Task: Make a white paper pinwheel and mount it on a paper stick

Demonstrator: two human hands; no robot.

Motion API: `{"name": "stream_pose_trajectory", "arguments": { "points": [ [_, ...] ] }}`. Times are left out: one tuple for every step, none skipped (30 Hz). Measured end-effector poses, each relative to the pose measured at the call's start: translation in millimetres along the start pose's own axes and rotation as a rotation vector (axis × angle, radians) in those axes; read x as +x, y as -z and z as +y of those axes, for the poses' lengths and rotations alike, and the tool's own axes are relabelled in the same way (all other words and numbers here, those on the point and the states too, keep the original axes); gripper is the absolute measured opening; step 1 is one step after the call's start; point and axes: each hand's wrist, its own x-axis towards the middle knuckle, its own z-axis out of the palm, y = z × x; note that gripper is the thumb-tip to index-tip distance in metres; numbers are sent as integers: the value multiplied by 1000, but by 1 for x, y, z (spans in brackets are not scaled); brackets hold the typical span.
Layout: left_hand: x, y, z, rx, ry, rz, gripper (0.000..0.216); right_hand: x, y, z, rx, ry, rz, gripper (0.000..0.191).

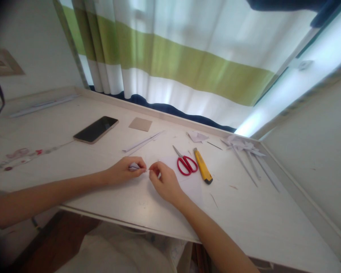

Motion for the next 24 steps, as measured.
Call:
{"name": "stream_pose_trajectory", "arguments": {
  "points": [
    [0, 0, 0, 2, -2, -3, 12, 0, 0, 0, 2, 0, -11, 9],
    [0, -1, 0, 5, -7, -6, 12, 0, -1, -1, 4, 1, -20, 8],
    [0, -1, 0, 7, -14, -10, 11, 0, -1, -1, 6, 2, -28, 7],
    [0, -2, 0, 9, -21, -12, 10, 0, -2, -1, 7, 4, -33, 6],
    [0, -2, 0, 11, -28, -14, 9, 0, -3, -1, 7, 6, -36, 4],
    [0, -3, -1, 12, -34, -14, 9, 0, -3, 0, 8, 8, -38, 3],
    [1, -4, -1, 13, -39, -14, 9, 0, -4, 0, 9, 8, -39, 3],
    [1, -4, -1, 13, -44, -14, 9, 0, -4, 1, 11, 7, -39, 3],
    [1, -4, -1, 14, -47, -13, 9, 0, -4, 1, 15, 6, -39, 3],
    [1, -5, -2, 15, -50, -11, 9, 0, -4, 2, 20, 3, -40, 3],
    [1, -5, -2, 18, -53, -9, 9, 0, -4, 2, 27, -1, -42, 3],
    [1, -5, -3, 22, -55, -7, 9, 0, -4, 2, 35, -6, -44, 3],
    [1, -5, -3, 27, -57, -4, 9, 0, -4, 3, 43, -13, -47, 4],
    [1, -5, -3, 33, -58, -2, 9, 0, -4, 4, 54, -21, -51, 4],
    [1, -5, -4, 40, -59, -1, 9, 0, -5, 5, 66, -32, -57, 6],
    [1, -5, -4, 46, -59, 0, 9, 0, -5, 6, 81, -46, -67, 8],
    [2, -5, -4, 51, -58, 1, 9, 1, -6, 8, 99, -64, -81, 11],
    [2, -5, -5, 56, -57, 0, 9, 1, -7, 10, 121, -86, -100, 14],
    [2, -5, -5, 59, -54, 0, 9, 2, -7, 12, 145, -112, -123, 17],
    [2, -5, -5, 62, -51, 1, 10, 3, -8, 14, 172, -143, -150, 19],
    [2, -5, -5, 63, -48, 2, 10, 4, -9, 17, 199, -176, -178, 20],
    [3, -5, -5, 63, -44, 4, 10, 5, -10, 19, 226, -210, -207, 21],
    [3, -6, -5, 63, -40, 6, 11, 6, -10, 21, 252, -244, -234, 22],
    [3, -6, -5, 61, -37, 7, 11, 7, -11, 23, 275, -276, -257, 22]
  ]
}}
